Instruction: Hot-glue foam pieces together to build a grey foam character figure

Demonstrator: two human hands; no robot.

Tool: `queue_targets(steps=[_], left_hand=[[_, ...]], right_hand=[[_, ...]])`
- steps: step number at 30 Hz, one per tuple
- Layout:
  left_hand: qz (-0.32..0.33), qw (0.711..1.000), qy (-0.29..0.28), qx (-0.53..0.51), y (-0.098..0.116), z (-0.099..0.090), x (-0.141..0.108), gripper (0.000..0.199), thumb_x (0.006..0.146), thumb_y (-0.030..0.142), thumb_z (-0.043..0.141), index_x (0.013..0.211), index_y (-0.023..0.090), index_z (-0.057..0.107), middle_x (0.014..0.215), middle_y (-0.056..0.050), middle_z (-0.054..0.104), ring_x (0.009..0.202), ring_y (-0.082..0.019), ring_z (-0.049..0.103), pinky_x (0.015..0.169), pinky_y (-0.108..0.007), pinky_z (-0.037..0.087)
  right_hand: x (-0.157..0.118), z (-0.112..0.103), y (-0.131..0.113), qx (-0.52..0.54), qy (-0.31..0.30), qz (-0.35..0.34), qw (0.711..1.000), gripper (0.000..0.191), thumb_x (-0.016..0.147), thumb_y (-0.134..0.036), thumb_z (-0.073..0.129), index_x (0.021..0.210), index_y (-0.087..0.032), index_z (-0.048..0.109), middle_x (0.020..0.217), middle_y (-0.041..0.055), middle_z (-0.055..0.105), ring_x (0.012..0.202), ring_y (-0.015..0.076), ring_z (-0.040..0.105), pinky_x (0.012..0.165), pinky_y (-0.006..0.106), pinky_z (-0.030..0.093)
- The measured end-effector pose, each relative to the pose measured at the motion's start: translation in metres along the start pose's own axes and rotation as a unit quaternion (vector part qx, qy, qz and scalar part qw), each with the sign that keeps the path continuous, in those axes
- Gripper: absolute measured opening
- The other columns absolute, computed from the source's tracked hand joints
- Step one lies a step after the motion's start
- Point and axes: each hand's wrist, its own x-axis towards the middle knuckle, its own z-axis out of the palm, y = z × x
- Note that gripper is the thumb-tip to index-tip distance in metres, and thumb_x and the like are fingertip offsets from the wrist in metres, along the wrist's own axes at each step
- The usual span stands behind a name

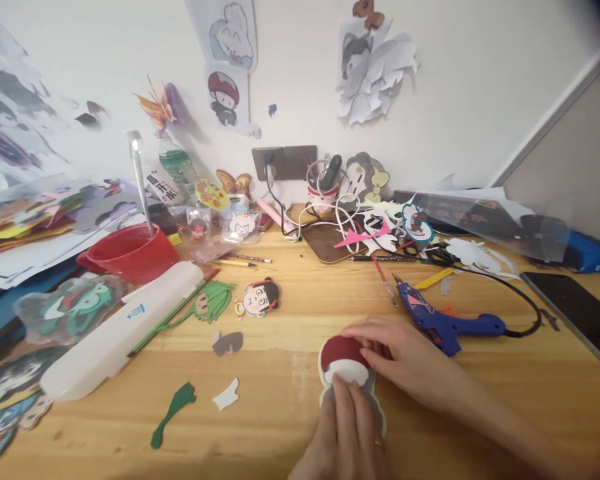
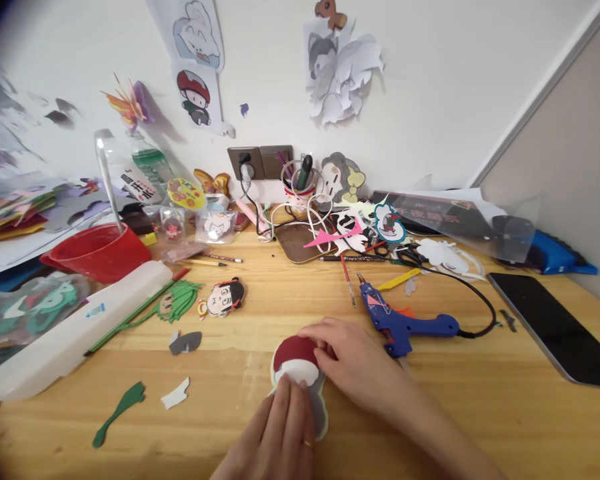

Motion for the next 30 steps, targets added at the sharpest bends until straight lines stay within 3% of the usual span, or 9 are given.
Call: queue_targets(steps=[3,8,15,20,25,30], left_hand=[[0.044,0.999,-0.029,-0.014,-0.006,-0.004,0.004,0.022,0.080,0.008,0.039,0.085,0.003,0.060,0.081,-0.009,0.069,0.077,-0.023,0.067,0.058,-0.025,0.051],[0.031,0.998,-0.044,-0.018,-0.010,-0.006,0.001,0.021,0.077,0.009,0.043,0.090,0.003,0.059,0.082,-0.010,0.068,0.079,-0.027,0.066,0.057,-0.026,0.053],[0.061,0.996,-0.069,0.008,-0.008,-0.003,-0.008,0.023,0.076,0.014,0.050,0.094,0.004,0.059,0.086,-0.008,0.067,0.079,-0.025,0.066,0.054,-0.024,0.051],[0.053,0.998,-0.031,0.034,-0.004,-0.001,-0.008,0.023,0.079,0.016,0.042,0.089,0.007,0.061,0.086,-0.006,0.067,0.074,-0.018,0.065,0.061,-0.024,0.048],[0.045,0.997,0.011,0.054,-0.001,0.003,-0.008,0.023,0.081,0.019,0.042,0.083,0.007,0.062,0.081,-0.006,0.068,0.073,-0.017,0.063,0.068,-0.029,0.044],[0.032,0.995,0.050,0.078,0.005,0.012,-0.009,0.026,0.083,0.017,0.039,0.077,0.007,0.062,0.071,-0.004,0.068,0.066,-0.016,0.063,0.066,-0.029,0.043]], right_hand=[[0.000,0.001,-0.001,-0.009,0.009,0.001,1.000,0.032,0.081,-0.011,0.043,0.101,-0.023,0.063,0.098,0.0029,0.063,0.089,0.0171,0.056,0.080,0.029,0.040],[-0.001,0.002,0.000,-0.030,0.017,0.046,0.998,0.029,0.076,-0.011,0.045,0.095,-0.021,0.063,0.079,0.0011,0.061,0.073,0.0159,0.053,0.065,0.027,0.040],[-0.003,0.003,0.002,-0.020,0.020,0.037,0.999,0.025,0.076,-0.012,0.046,0.092,-0.021,0.062,0.074,-0.0005,0.058,0.069,0.0145,0.051,0.063,0.026,0.038],[-0.003,0.004,-0.001,-0.043,0.026,0.021,0.999,0.023,0.079,-0.013,0.047,0.093,-0.021,0.063,0.079,0.0000,0.058,0.072,0.0145,0.051,0.066,0.026,0.038],[-0.004,0.004,0.000,-0.027,0.019,0.028,0.999,0.026,0.081,-0.013,0.047,0.100,-0.021,0.062,0.094,0.0017,0.056,0.079,0.0135,0.053,0.072,0.026,0.041],[-0.005,0.004,-0.001,-0.032,0.022,0.025,0.999,0.030,0.082,-0.012,0.045,0.106,-0.022,0.059,0.103,0.0016,0.056,0.091,0.0145,0.053,0.081,0.027,0.040]])
